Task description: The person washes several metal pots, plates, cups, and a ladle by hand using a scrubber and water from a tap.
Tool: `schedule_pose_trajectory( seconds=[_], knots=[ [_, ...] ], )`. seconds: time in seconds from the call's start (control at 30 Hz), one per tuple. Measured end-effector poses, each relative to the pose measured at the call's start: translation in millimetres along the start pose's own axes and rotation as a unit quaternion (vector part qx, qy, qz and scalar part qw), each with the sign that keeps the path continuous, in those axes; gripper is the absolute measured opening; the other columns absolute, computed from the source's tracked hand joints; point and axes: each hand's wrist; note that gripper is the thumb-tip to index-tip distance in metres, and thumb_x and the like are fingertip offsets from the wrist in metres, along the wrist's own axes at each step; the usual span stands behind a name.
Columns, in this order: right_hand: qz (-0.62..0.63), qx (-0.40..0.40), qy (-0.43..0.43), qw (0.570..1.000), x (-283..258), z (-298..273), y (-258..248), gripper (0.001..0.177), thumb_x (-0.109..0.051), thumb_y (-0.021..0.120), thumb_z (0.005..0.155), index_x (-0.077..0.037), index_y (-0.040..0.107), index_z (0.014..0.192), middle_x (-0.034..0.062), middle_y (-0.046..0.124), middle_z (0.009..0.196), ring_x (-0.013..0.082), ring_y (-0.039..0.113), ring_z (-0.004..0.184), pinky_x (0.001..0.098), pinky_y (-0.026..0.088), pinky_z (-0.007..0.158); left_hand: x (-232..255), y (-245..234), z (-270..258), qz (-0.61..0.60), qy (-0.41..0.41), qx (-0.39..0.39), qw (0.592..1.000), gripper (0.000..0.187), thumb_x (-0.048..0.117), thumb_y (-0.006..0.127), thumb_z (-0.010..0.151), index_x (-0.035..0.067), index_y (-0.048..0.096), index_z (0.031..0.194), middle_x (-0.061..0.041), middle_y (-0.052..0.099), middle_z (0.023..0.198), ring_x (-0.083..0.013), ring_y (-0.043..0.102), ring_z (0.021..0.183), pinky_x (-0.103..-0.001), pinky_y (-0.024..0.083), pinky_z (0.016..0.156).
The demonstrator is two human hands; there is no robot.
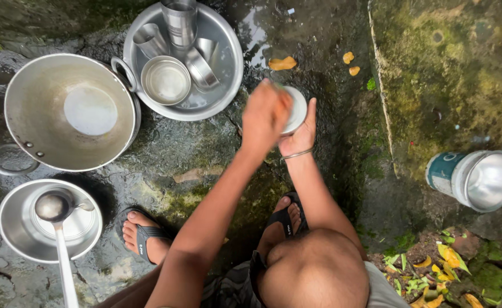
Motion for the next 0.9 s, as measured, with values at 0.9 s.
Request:
schedule_pose_trajectory(
  seconds=[0.9],
  knots=[
    [0.006, -0.172, 0.162, 0.972, -4.3, -18.4, -8.1, 0.067, -0.060, 0.048, 0.101, -0.014, 0.050, 0.149, 0.0113, 0.054, 0.146, 0.0305, 0.052, 0.133, 0.0559, 0.047, 0.107, -4.0, -16.8, 4.9, -0.396, -0.329, -0.038, 0.857, 0.030, 0.036, 0.055, 0.099, 0.012, 0.048, 0.117, -0.013, 0.065, 0.110, -0.0264, 0.072, 0.095, -0.038, 0.062, 0.076]
  ],
)
Point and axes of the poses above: each hand's wrist, its own z-axis towards the middle knuckle, its own y-axis out of the palm, x = y × z
